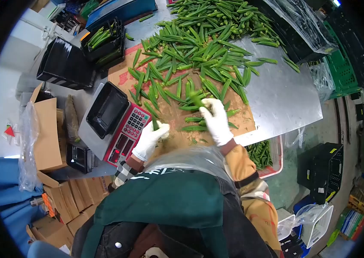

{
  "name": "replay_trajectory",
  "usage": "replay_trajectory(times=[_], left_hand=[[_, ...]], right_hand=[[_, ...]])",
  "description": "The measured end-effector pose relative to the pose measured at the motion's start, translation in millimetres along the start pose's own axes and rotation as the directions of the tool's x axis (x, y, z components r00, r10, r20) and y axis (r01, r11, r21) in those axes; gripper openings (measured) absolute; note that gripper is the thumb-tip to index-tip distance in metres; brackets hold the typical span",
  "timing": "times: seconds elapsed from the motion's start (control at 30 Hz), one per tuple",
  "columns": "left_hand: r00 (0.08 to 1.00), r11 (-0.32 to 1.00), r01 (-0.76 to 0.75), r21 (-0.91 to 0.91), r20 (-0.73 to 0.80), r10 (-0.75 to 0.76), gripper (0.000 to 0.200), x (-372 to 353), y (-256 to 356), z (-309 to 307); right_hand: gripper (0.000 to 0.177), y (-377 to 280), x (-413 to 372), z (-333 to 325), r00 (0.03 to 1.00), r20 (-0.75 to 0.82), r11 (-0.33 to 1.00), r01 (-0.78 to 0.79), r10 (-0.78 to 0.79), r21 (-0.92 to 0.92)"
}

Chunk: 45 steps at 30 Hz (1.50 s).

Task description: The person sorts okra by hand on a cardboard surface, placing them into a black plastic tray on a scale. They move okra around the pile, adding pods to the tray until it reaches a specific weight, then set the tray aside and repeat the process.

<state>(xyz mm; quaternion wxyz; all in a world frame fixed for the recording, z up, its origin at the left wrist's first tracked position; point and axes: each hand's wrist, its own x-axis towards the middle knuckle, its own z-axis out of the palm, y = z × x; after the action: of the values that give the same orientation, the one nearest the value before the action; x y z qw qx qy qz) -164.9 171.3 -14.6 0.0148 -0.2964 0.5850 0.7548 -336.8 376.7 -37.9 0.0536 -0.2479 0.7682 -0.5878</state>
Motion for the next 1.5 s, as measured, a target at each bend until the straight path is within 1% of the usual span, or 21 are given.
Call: replay_trajectory(times=[0.1, 0.17, 0.27, 0.37, 0.4, 0.43, 0.5, 0.63, 0.67, 0.7, 0.73, 0.83, 0.9, 0.97, 1.1, 1.2, 1.3, 1.37, 1.43, 1.47, 1.5], left_hand=[[0.992, 0.883, -0.127, 0.452, 0.036, 0.124, 0.029, 11.1, 11.5, 28.1], [0.967, 0.776, -0.256, 0.576, 0.147, 0.21, 0.027, 23.3, -1.6, 43.8], [0.864, 0.456, -0.487, 0.745, 0.337, 0.374, 0.026, 44.0, -27.7, 61.6], [0.883, 0.144, -0.454, 0.879, 0.422, 0.203, 0.029, 50.9, -33.2, 67.6], [0.88, 0.12, -0.453, 0.884, 0.422, 0.216, 0.032, 58.8, -46.4, 61.1], [0.9, 0.132, -0.421, 0.898, 0.394, 0.187, 0.032, 57.8, -39.5, 60.1], [0.935, 0.154, -0.351, 0.924, 0.335, 0.119, 0.034, 51.4, -29.0, 55.7], [0.915, 0.507, -0.383, 0.772, 0.243, 0.322, 0.038, 37.6, -17.8, 16.9], [0.992, 0.729, -0.119, 0.674, 0.107, 0.063, 0.039, 33.9, -7.8, 6.2], [0.997, 0.791, -0.081, 0.606, 0.051, 0.063, 0.035, 25.4, 5.4, 0.6], [1.0, 0.878, -0.013, 0.479, 0.026, 0.0, 0.035, 22.6, 8.3, -10.9], [0.998, 0.991, 0.058, 0.117, -0.043, -0.053, 0.027, 7.7, 12.3, -27.4], [0.998, 0.997, 0.06, 0.052, -0.04, -0.058, 0.028, 3.7, 9.0, -30.6], [0.997, 0.997, 0.07, 0.032, -0.022, -0.069, 0.031, 5.6, -1.7, -29.5], [0.996, 0.995, 0.083, 0.052, -0.023, -0.082, 0.03, 17.7, -6.6, -6.4], [0.997, 0.995, 0.078, 0.069, 0.02, -0.08, 0.03, 32.9, -2.0, 12.5], [0.997, 0.995, 0.049, 0.092, 0.057, -0.054, 0.029, 43.9, 4.1, 25.9], [0.997, 0.996, 0.005, 0.093, 0.077, -0.013, 0.028, 45.4, 6.5, 32.2], [0.997, 0.99, -0.006, 0.141, 0.074, -0.004, 0.027, 44.8, 4.3, 33.9], [0.998, 0.986, -0.011, 0.169, 0.068, -0.001, 0.026, 42.9, 1.9, 33.6], [0.998, 0.98, -0.015, 0.198, 0.062, 0.003, 0.025, 42.9, -0.2, 32.4]], right_hand=[[0.027, -12.3, -2.9, -54.6, 0.906, 0.205, 0.761, -0.423, 0.371, 0.491], [0.038, -18.3, -8.5, -73.3, 0.912, 0.128, 0.722, -0.389, 0.39, 0.572], [0.038, 1.6, -21.8, -88.4, 0.904, 0.03, 0.79, -0.388, 0.425, 0.475], [0.03, 14.7, -32.6, -85.6, 0.902, 0.001, 0.863, -0.413, 0.431, 0.289], [0.028, 28.7, -37.2, -79.5, 0.918, -0.013, 0.91, -0.39, 0.396, 0.14], [0.026, 33.5, -38.6, -71.9, 0.933, -0.022, 0.933, -0.36, 0.36, -0.012], [0.03, 47.0, -49.1, -59.1, 0.997, 0.022, 0.884, -0.055, 0.073, -0.464], [0.033, 47.0, -56.8, -50.0, 0.939, 0.267, 0.775, 0.001, 0.217, -0.632], [0.033, 47.9, -59.3, -54.4, 0.911, 0.314, 0.785, -0.016, 0.267, -0.62], [0.032, 46.9, -60.9, -56.4, 0.879, 0.361, 0.792, -0.032, 0.312, -0.609], [0.035, 25.2, -57.3, -60.8, 0.786, 0.338, 0.852, -0.439, 0.518, -0.284], [0.04, 19.8, -51.1, -77.1, 0.703, 0.455, 0.731, -0.666, 0.546, 0.151], [0.04, 12.1, -43.3, -90.5, 0.627, 0.505, 0.589, -0.766, 0.593, 0.259], [0.04, 4.6, -40.0, -95.5, 0.599, 0.535, 0.402, -0.799, 0.596, 0.448], [0.045, 14.1, -37.7, -101.9, 0.602, 0.648, 0.29, -0.796, 0.466, 0.531], [0.051, -3.2, -36.7, -103.1, 0.596, 0.626, 0.343, -0.802, 0.503, 0.489], [0.055, -6.1, -40.7, -117.9, 0.7, 0.551, 0.439, -0.714, 0.454, 0.546], [0.05, -16.6, -41.6, -134.9, 0.764, 0.505, 0.409, -0.642, 0.401, 0.648], [0.038, 23.2, -47.4, -159.9, 0.576, 0.371, 0.597, -0.8, 0.729, 0.068], [0.031, 50.2, -60.5, -163.9, 0.729, 0.234, 0.733, -0.497, 0.643, -0.464], [0.025, 47.1, -65.7, -159.0, 0.86, 0.207, 0.506, -0.067, 0.467, -0.86]])
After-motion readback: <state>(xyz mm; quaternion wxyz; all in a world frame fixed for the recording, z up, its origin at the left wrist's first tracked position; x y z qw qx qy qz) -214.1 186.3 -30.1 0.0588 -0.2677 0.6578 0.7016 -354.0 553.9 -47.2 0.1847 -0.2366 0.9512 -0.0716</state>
